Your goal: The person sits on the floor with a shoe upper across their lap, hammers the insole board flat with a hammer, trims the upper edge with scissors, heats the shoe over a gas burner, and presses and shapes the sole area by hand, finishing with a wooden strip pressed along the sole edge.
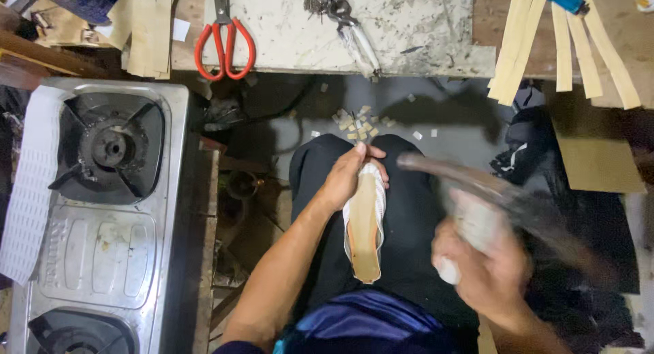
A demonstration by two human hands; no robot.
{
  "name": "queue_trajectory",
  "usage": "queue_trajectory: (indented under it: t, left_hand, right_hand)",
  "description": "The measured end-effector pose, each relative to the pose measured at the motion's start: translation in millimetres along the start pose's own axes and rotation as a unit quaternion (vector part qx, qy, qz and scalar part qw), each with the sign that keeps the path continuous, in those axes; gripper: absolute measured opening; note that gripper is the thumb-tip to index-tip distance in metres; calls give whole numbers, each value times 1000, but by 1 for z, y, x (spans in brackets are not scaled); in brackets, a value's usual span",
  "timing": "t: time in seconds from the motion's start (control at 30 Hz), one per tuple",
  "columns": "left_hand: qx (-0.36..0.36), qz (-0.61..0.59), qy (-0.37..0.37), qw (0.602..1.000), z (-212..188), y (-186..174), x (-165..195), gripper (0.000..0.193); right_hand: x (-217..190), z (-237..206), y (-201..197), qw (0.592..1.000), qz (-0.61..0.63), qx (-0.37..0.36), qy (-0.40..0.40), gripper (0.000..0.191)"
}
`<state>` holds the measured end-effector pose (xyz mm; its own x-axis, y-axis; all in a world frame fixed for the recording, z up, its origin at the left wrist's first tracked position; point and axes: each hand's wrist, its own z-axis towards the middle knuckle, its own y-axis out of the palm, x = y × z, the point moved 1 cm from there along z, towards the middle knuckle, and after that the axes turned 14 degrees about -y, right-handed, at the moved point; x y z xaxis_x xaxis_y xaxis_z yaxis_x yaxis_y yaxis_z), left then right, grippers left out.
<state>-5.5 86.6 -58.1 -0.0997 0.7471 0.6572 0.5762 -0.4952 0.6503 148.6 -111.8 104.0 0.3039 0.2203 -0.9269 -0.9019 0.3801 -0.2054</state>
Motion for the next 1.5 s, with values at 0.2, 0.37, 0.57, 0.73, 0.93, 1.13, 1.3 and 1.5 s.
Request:
queue_trajectory:
  t: [0.2, 0.37, 0.57, 0.73, 0.93, 1.13, 1.3, 1.5]
  left_hand:
    - [19, 30, 1, 999, 2, 0, -1, 63]
    - [24, 6, -6, 1000, 1, -3, -3, 66]
    - [19, 4, -13, 1000, 1, -1, -5, 68]
    - [30, 51, 16, 998, 5, -3, -6, 73]
    - [0, 16, 14, 1000, 4, -5, -12, 71]
    - [-44, -24, 20, 999, -3, 0, -8, 81]
    - [-81, -53, 6, 995, -6, 1, -6, 92]
    - [9, -8, 14, 1000, 2, 1, -9, 98]
  right_hand:
    - [26, 33, 39, 982, -149, -78, -87, 34]
    - [26, 22, 11, 973, -67, -141, 170, 50]
    - [36, 15, 23, 938, -262, -205, -102, 29]
    - [43, 24, 19, 964, -163, -169, 122, 46]
    - [29, -1, 15, 993, 49, 36, -100, 47]
    - [43, 16, 23, 953, -212, -190, 103, 45]
    - [8, 0, 6, 969, 187, 50, -155, 52]
    - [35, 42, 36, 844, -397, -349, 90, 51]
